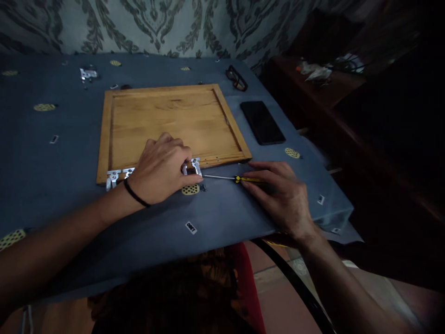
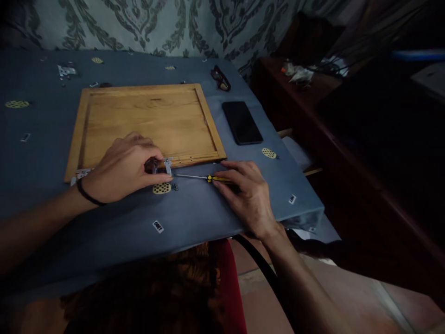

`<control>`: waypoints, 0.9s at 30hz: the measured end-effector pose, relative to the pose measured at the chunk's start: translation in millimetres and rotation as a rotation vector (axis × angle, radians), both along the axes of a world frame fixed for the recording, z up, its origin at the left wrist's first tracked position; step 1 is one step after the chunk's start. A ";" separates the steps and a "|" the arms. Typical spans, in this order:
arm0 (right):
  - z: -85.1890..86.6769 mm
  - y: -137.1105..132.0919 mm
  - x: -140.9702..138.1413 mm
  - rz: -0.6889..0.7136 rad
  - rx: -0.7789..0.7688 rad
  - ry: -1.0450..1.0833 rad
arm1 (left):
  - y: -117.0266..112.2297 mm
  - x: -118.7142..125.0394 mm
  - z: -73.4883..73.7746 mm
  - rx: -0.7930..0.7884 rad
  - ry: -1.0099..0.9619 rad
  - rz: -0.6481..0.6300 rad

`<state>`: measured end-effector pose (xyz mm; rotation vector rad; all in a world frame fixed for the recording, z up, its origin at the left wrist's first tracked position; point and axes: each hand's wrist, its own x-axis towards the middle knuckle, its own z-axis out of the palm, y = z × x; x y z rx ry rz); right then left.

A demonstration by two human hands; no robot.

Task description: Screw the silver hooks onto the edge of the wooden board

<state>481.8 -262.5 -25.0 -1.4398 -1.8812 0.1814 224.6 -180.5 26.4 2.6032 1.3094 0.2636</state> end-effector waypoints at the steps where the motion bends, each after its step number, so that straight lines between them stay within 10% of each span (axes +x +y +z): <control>1: 1.8 -0.2 -5.7 0.001 0.057 -0.061 | -0.1 0.0 -0.2 0.003 -0.001 -0.003; 9: 10.2 6.7 -56.8 0.264 0.036 -0.268 | -0.4 0.3 -1.9 0.049 0.025 -0.007; 22: 5.0 12.2 -59.5 0.316 0.108 -0.428 | -0.7 0.4 -1.3 0.045 0.030 -0.015; 27: 11.5 16.5 -55.1 0.314 -0.003 -0.193 | -1.5 -0.3 -1.4 0.028 0.021 -0.012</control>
